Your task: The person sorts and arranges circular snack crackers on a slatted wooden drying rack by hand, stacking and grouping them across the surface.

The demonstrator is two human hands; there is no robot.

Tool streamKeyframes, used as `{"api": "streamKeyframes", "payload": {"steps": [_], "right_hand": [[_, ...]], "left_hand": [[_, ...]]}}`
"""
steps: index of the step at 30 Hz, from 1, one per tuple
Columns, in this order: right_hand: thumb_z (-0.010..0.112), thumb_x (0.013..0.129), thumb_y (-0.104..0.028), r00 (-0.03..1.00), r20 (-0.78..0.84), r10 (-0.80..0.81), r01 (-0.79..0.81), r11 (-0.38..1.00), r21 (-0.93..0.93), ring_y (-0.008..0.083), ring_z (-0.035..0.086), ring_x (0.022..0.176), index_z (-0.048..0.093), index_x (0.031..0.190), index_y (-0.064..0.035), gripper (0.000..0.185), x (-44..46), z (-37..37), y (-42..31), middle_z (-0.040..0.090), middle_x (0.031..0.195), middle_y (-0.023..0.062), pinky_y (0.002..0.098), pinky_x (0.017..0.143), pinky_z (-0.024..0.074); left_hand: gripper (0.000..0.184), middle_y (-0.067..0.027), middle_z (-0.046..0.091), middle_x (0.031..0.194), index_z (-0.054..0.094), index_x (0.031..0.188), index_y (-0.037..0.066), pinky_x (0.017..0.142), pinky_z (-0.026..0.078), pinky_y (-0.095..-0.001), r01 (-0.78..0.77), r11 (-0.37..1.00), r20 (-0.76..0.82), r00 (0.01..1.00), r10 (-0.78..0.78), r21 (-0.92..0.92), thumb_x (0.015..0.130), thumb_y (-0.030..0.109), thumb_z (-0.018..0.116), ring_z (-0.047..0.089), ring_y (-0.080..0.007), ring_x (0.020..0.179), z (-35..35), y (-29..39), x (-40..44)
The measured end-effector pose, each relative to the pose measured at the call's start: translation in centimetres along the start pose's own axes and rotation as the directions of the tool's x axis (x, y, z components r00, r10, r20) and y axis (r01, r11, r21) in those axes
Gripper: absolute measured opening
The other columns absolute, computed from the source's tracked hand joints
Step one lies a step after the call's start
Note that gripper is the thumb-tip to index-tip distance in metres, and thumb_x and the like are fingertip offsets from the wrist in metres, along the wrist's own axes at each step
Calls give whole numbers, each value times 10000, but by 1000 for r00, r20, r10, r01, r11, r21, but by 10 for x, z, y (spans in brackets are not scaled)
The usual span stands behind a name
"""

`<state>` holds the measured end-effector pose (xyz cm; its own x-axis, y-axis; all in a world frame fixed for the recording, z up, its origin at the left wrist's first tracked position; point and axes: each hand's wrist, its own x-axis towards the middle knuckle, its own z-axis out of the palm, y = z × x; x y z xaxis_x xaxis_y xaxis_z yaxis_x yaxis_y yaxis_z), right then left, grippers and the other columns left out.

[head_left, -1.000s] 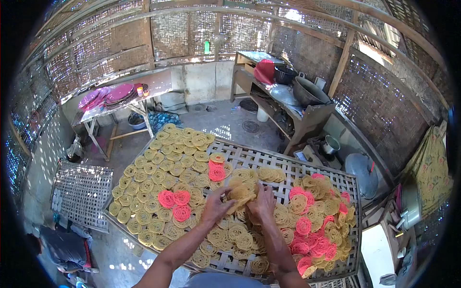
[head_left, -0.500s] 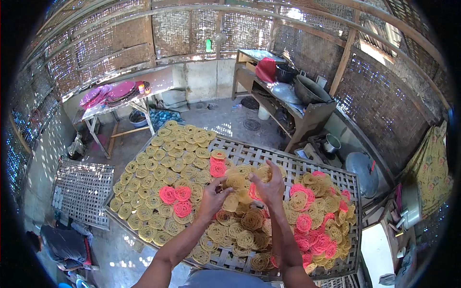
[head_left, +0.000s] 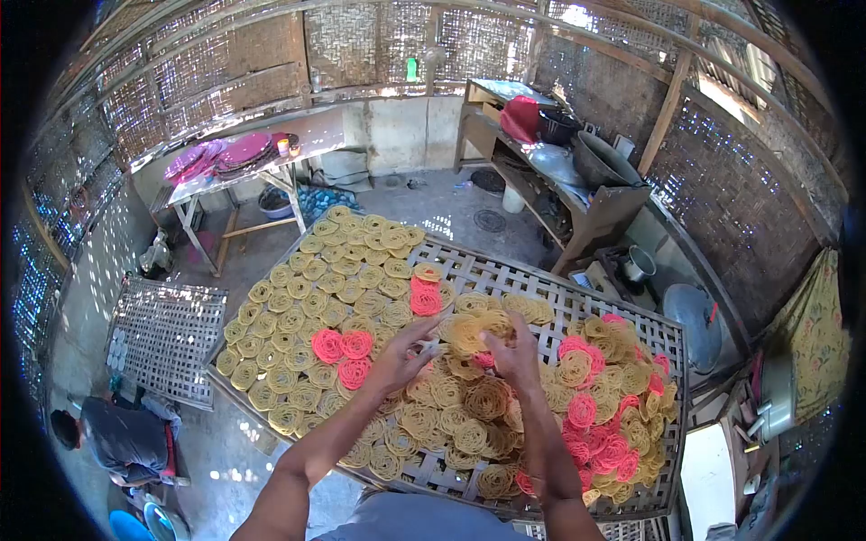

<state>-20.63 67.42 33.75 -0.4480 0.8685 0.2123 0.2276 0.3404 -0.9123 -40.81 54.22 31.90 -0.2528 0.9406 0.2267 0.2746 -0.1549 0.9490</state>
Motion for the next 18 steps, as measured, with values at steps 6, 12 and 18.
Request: {"api": "streamKeyframes", "payload": {"steps": [6,12,18], "right_hand": [[836,747,-448,931,244,-271,365,687,-628,420,321,1428,403,1495,-122,924,-35,-17,-14,336,1557,215,562,1142,268],[666,730,-773,620,758,-202,710,556,-432,467,157,1492,357,1531,-112,1084,-98,35,-12,235,1603,228,610,1194,104],[576,781,-803,555,796,-244,764,527,-371,466,186,1488,412,1507,-138,998,-90,43,-20,275,1590,236,625,1178,180]], "left_hand": [[1083,-226,366,1544,329,1532,65,1203,220,-529,-155,747,190,981,39,646,701,521,853,271,-411,1471,-29,18,-94],[1259,-335,123,1598,188,1574,46,1210,59,-601,-206,643,388,909,-153,737,685,753,729,72,-504,1498,-28,13,-163],[1042,-332,202,1579,251,1555,36,1206,94,-612,-284,663,449,889,-89,693,799,587,712,158,-485,1490,-23,16,-165]]}}
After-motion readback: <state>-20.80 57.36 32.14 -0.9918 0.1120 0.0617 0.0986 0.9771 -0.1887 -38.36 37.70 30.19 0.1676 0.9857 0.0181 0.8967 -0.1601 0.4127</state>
